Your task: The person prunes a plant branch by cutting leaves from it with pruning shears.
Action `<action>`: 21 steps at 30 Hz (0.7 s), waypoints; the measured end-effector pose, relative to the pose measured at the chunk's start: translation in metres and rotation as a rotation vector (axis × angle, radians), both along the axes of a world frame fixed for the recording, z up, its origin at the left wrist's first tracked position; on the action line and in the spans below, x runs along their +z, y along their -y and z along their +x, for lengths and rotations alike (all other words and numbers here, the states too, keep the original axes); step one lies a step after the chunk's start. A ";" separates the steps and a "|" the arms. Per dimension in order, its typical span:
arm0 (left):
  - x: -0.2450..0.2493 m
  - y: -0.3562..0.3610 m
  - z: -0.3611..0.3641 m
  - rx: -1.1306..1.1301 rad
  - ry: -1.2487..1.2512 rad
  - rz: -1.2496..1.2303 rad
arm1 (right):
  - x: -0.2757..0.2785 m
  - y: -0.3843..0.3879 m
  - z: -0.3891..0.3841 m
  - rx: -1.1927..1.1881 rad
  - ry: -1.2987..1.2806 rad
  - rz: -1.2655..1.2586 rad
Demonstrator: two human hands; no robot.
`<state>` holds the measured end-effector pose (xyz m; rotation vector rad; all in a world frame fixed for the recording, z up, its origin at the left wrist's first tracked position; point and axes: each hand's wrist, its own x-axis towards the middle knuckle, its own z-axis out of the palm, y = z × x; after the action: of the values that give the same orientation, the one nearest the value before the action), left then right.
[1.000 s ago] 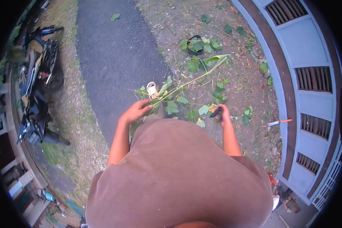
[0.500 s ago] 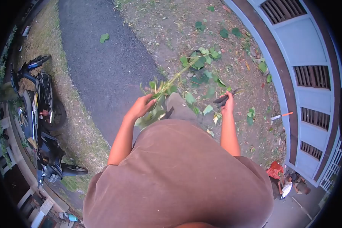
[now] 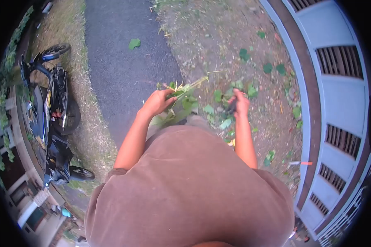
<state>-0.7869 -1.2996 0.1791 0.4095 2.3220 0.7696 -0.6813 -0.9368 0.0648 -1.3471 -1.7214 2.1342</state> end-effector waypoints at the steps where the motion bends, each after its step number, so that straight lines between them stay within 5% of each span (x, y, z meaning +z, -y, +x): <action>1: -0.022 0.014 -0.015 0.119 -0.034 0.146 | -0.018 -0.027 -0.016 -0.214 -0.076 -0.112; 2: -0.023 0.020 -0.034 0.146 -0.033 0.150 | -0.033 -0.051 -0.030 -0.432 -0.143 -0.229; 5: -0.035 0.039 -0.089 0.262 -0.065 0.110 | -0.034 -0.051 -0.065 -0.448 -0.154 -0.082; 7: -0.051 0.043 -0.133 0.251 -0.103 0.214 | -0.015 -0.021 -0.087 0.377 0.216 0.186; 9: -0.056 0.043 -0.180 0.206 -0.054 0.288 | -0.007 0.031 -0.129 0.931 0.351 0.376; 10: -0.055 0.044 -0.204 0.089 -0.016 0.294 | 0.013 0.070 -0.155 0.982 0.276 0.504; 12: -0.068 0.051 -0.245 -0.148 -0.068 0.339 | -0.002 0.115 -0.209 0.888 0.190 0.317; 15: -0.064 0.068 -0.304 -0.231 -0.075 0.307 | 0.061 0.168 -0.313 0.799 0.110 0.272; 18: -0.049 0.085 -0.362 -0.081 0.577 0.366 | 0.094 0.176 -0.369 0.779 0.180 0.483; 21: -0.095 0.110 -0.400 -0.042 0.573 0.571 | 0.113 0.161 -0.415 0.456 0.008 0.292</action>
<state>-1.1871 -1.4099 0.0843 0.4094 1.5393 1.3317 -1.0962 -1.0981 0.1778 -0.9572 -2.4161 1.9507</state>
